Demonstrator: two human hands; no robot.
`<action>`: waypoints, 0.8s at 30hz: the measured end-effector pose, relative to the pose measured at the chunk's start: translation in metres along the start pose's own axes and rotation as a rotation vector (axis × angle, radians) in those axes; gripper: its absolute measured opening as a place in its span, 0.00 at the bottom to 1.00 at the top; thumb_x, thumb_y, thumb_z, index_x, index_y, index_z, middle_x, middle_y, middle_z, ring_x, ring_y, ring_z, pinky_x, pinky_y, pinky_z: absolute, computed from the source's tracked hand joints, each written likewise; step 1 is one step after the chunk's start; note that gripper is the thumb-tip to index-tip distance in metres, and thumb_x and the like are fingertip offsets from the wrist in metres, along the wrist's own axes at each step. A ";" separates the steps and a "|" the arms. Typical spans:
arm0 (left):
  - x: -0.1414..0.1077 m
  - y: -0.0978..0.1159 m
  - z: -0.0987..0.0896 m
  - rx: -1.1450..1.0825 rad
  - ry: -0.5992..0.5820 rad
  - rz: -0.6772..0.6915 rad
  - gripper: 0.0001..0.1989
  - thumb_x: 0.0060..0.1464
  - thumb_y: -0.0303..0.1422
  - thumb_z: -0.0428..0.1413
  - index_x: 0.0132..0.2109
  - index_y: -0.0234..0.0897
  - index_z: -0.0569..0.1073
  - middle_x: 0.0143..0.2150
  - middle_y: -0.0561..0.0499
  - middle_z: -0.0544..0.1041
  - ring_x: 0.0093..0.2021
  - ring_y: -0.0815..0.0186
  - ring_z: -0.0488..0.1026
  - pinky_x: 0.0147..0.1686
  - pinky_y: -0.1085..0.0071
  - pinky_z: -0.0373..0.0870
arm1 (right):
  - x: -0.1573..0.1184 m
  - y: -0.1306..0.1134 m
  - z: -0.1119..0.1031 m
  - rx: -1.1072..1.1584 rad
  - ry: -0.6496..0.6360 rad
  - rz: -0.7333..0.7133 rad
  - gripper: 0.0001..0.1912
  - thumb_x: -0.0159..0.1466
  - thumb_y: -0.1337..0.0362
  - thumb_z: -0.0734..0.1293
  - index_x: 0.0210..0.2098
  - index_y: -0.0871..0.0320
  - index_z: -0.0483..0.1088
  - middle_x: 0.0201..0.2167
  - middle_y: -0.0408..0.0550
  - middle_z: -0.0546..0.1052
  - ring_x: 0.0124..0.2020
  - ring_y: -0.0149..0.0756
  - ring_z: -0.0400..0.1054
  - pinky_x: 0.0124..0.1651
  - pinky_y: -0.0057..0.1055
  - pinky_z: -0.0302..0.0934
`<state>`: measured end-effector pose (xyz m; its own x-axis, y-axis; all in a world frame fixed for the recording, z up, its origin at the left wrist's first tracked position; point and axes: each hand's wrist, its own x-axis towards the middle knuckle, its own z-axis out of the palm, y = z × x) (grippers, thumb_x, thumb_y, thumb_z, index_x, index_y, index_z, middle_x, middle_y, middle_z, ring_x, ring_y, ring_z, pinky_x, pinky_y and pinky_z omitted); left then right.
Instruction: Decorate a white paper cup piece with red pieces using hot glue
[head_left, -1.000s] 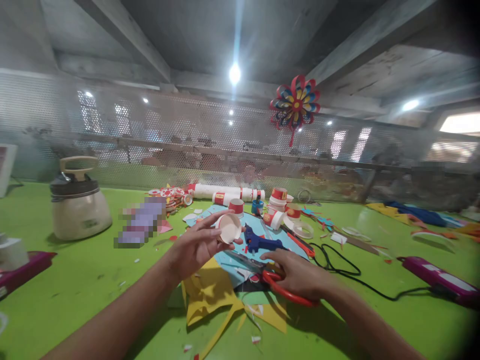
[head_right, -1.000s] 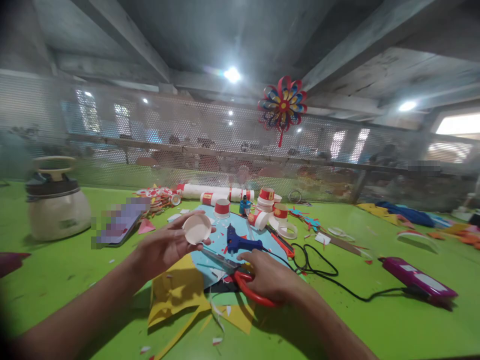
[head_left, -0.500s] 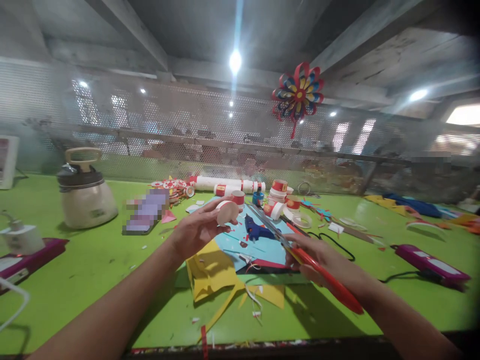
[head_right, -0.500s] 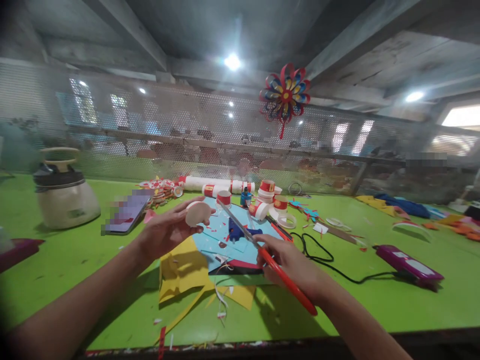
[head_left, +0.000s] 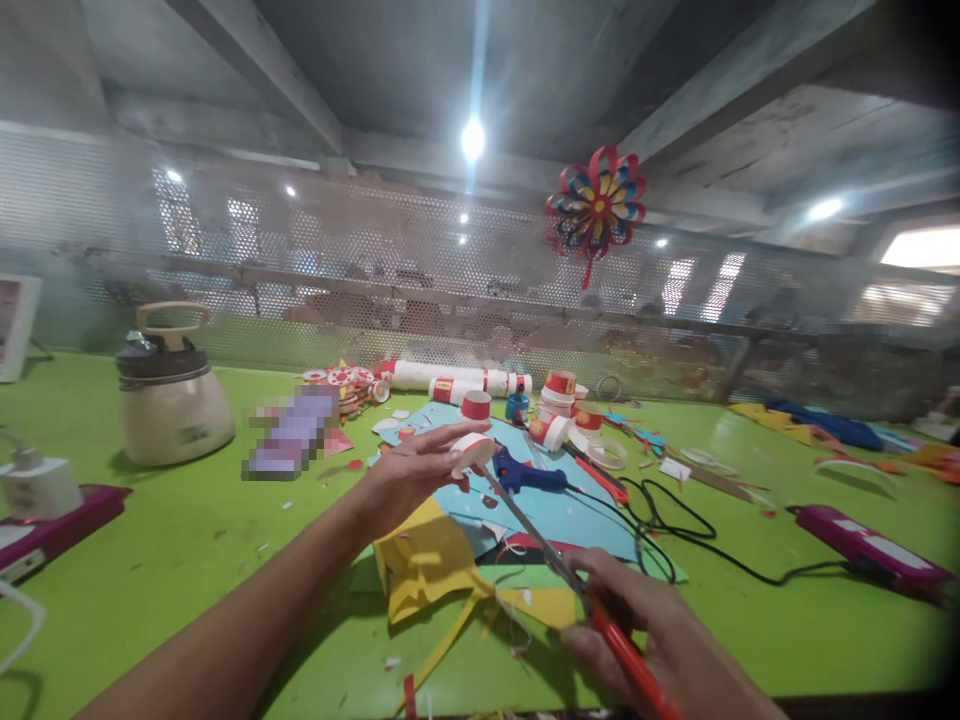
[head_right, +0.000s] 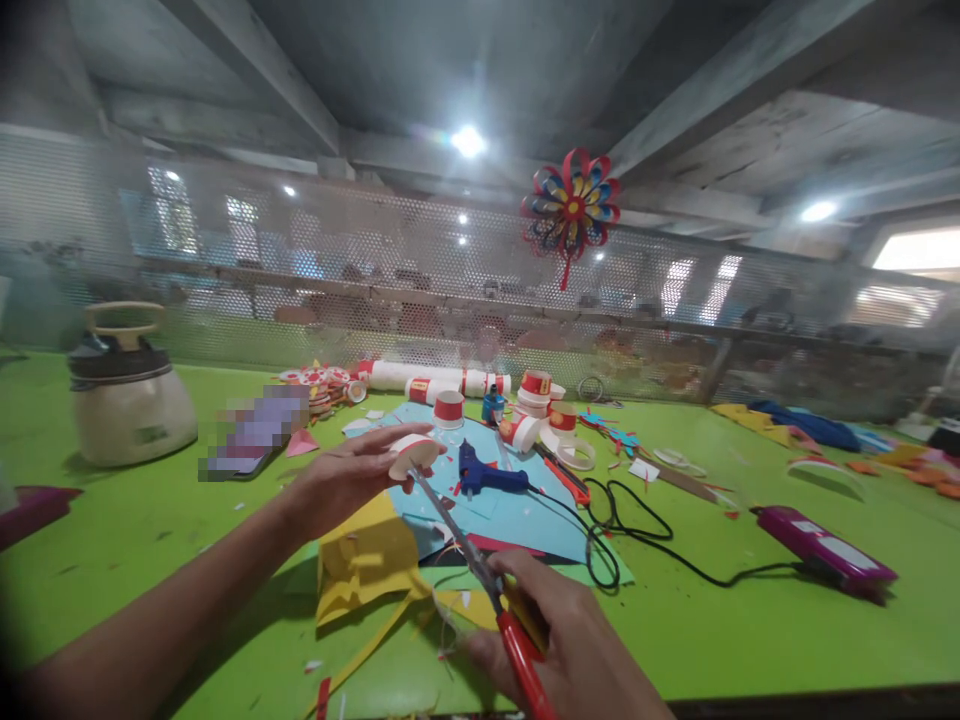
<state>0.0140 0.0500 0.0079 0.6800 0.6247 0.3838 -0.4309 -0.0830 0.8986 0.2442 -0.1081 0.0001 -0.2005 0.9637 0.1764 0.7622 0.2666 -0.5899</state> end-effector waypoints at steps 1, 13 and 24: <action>0.000 0.000 0.000 0.024 -0.006 0.000 0.22 0.54 0.30 0.57 0.57 0.37 0.72 0.55 0.40 0.73 0.47 0.58 0.69 0.41 0.67 0.64 | 0.000 0.001 0.002 0.000 0.006 -0.008 0.23 0.62 0.49 0.62 0.50 0.56 0.69 0.38 0.51 0.77 0.33 0.40 0.70 0.34 0.29 0.62; -0.001 -0.003 0.003 0.159 -0.029 0.027 0.20 0.56 0.34 0.58 0.56 0.42 0.72 0.55 0.43 0.73 0.47 0.60 0.68 0.39 0.68 0.62 | -0.003 -0.004 0.015 0.012 0.183 -0.022 0.22 0.61 0.46 0.63 0.43 0.56 0.74 0.24 0.44 0.75 0.23 0.34 0.64 0.26 0.28 0.58; 0.000 -0.001 0.003 0.210 -0.022 0.039 0.19 0.56 0.35 0.58 0.55 0.42 0.73 0.56 0.42 0.73 0.49 0.57 0.68 0.39 0.67 0.62 | -0.004 -0.007 0.013 0.060 0.184 -0.066 0.17 0.59 0.50 0.66 0.40 0.55 0.75 0.23 0.44 0.75 0.26 0.38 0.71 0.36 0.32 0.68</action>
<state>0.0163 0.0473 0.0074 0.6789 0.6012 0.4215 -0.3253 -0.2684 0.9067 0.2315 -0.1133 -0.0066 -0.1287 0.9261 0.3545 0.7123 0.3351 -0.6167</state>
